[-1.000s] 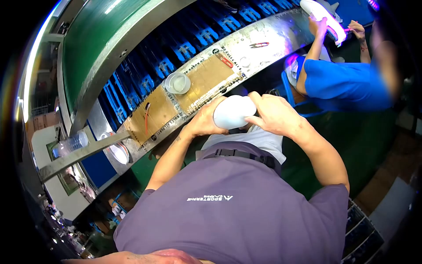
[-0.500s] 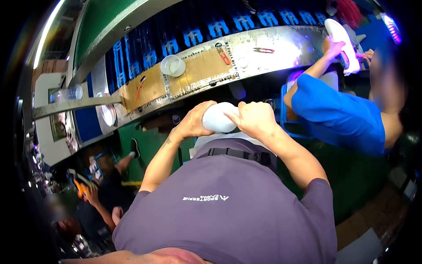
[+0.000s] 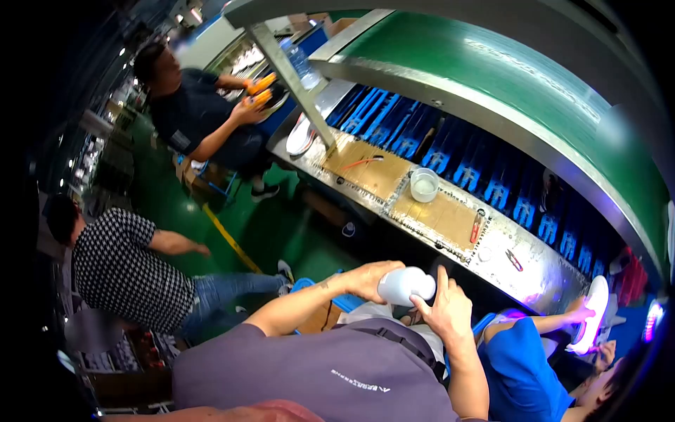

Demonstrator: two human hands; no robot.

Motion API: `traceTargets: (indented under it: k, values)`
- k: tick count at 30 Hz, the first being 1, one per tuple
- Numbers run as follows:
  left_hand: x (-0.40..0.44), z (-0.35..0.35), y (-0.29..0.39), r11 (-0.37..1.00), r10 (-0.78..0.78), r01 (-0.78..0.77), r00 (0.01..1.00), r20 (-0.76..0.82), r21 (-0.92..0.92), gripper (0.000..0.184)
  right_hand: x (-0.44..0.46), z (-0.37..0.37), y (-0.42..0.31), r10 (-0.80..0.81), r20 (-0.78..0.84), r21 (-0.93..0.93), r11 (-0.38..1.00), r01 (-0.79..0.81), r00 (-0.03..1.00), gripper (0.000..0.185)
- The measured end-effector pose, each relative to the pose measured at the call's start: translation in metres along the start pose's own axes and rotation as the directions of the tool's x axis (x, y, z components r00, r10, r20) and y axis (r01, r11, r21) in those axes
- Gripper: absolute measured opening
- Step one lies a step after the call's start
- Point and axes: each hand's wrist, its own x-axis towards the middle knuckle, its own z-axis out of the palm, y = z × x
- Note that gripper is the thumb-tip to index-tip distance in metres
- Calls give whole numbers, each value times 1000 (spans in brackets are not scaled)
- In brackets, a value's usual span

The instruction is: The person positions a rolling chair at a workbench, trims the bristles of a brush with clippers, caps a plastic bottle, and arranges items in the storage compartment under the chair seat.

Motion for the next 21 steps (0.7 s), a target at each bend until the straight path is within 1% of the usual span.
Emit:
traceTargets:
  k: [1, 3, 4, 5, 6, 7, 8, 9, 10, 11, 12, 13, 15, 16, 17, 19, 21]
  values:
    - [-3, -6, -2, 1000, 14, -14, 1000, -26, 9, 72, 6, -5, -1, -170, -35, 87, 981, 172, 985, 77]
    - [-5, -13, -6, 999, -41, 41, 999, -35, 12, 75, 20, 0, 1, -276, 33, 201, 943, 264, 961, 71]
    - [-5, -16, -8, 998, -43, 45, 998, -44, 43, 75, 26, 7, 2, -241, 33, 211, 950, 229, 970, 64]
    - [-7, -14, -11, 996, -43, 47, 998, -54, 74, 76, 29, 8, -1, -112, 163, 122, 988, 93, 980, 63]
    - [-6, -13, -15, 993, -42, 49, 997, -65, 107, 76, 36, 7, -7, 28, 275, 13, 999, -33, 961, 62]
    - [-6, -11, -20, 991, -40, 47, 998, -56, 128, 77, 41, 9, -10, 176, 364, -108, 983, -146, 915, 63]
    - [-6, -11, -23, 988, -45, 50, 998, -41, 147, 77, 43, 11, -9, 185, 395, -135, 981, -142, 900, 73]
    - [-6, -11, -25, 985, -50, 53, 998, -24, 167, 78, 42, 17, -7, 123, 299, -85, 991, -102, 946, 73]
    - [-8, -11, -25, 987, -83, 85, 996, -24, 137, 78, 36, 24, -5, 66, 196, -38, 998, -60, 978, 73]
    - [-9, -10, -25, 988, -72, 77, 997, -35, 133, 77, 29, 29, -2, 12, 84, 2, 1000, -12, 996, 73]
    - [-11, -8, -27, 988, -65, 68, 998, -28, 137, 77, 24, 24, -4, -124, 18, 70, 990, 122, 992, 72]
    - [-14, -3, -30, 988, -60, 63, 998, -24, 139, 77, 22, 27, 3, -234, 41, 192, 956, 222, 971, 64]
    - [-23, 9, -30, 993, -17, 24, 998, -60, 117, 75, 16, 39, 9, -254, 125, 190, 955, 228, 959, 57]
    - [-28, 14, -27, 990, -35, 41, 998, -53, 131, 74, 12, 44, 11, -278, 97, 178, 950, 258, 956, 48]
    - [-33, 20, -22, 987, -53, 59, 997, -48, 146, 73, 7, 47, 12, -236, 147, 144, 966, 215, 961, 47]
    - [-46, 43, -26, 979, -43, 70, 989, -143, 189, 70, -2, 55, 9, -150, 235, 79, 988, 135, 960, 47]
    - [-56, 57, -27, 974, -25, 72, 976, -217, 214, 65, -9, 67, 7, -153, 211, 55, 988, 145, 965, 51]
